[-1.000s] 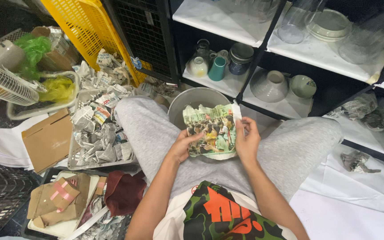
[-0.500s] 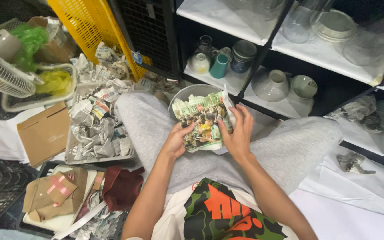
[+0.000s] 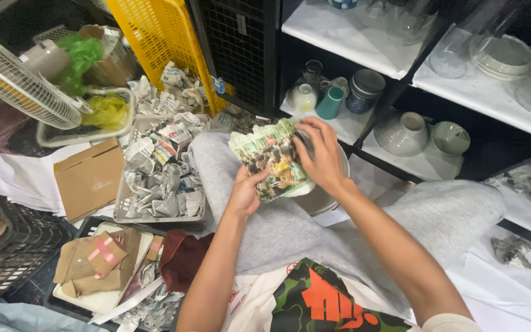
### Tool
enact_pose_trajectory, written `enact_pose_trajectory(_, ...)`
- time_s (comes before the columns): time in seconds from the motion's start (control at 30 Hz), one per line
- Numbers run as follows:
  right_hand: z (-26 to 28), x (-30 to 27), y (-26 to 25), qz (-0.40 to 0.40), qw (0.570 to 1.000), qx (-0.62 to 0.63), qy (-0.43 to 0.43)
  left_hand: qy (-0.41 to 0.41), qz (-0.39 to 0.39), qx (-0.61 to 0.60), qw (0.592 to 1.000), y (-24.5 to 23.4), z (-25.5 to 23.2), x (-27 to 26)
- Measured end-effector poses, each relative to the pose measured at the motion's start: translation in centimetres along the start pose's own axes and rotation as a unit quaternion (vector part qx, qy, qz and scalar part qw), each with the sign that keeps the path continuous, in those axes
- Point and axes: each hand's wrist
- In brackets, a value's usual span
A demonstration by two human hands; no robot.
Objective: The person sits on the floor and wraps small ceramic items, such as cups and bowls, with newspaper. They pick up each item, fold newspaper around it, and place the wrapped item on a nearby shelf.
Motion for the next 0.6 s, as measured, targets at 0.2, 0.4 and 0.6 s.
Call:
enact_pose_trajectory(0.2,-1.4,-2.3,1.0,-0.018,0.994,0.049,0.095,0.02,-0.008,-0.025,0.999,-1.2,0.0,-0.2)
enact_pose_trajectory(0.4,-4.3,-3.3,2.3,0.136,0.802,0.369,0.45,0.012,-0.012,-0.046,0.999,-0.6,-0.7,-0.9)
enact_pose_trajectory(0.6,-1.9,-1.6,5.1,0.092,0.789,0.477,0.375,0.107,-0.172,0.018,0.979,-4.3,-2.6,-0.1)
Point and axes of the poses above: each hand's wrist, its own x-axis towards the middle knuckle, its own y-axis out of the palm, z = x × y, and after that the axes turned 6 degrees about x, right-handed
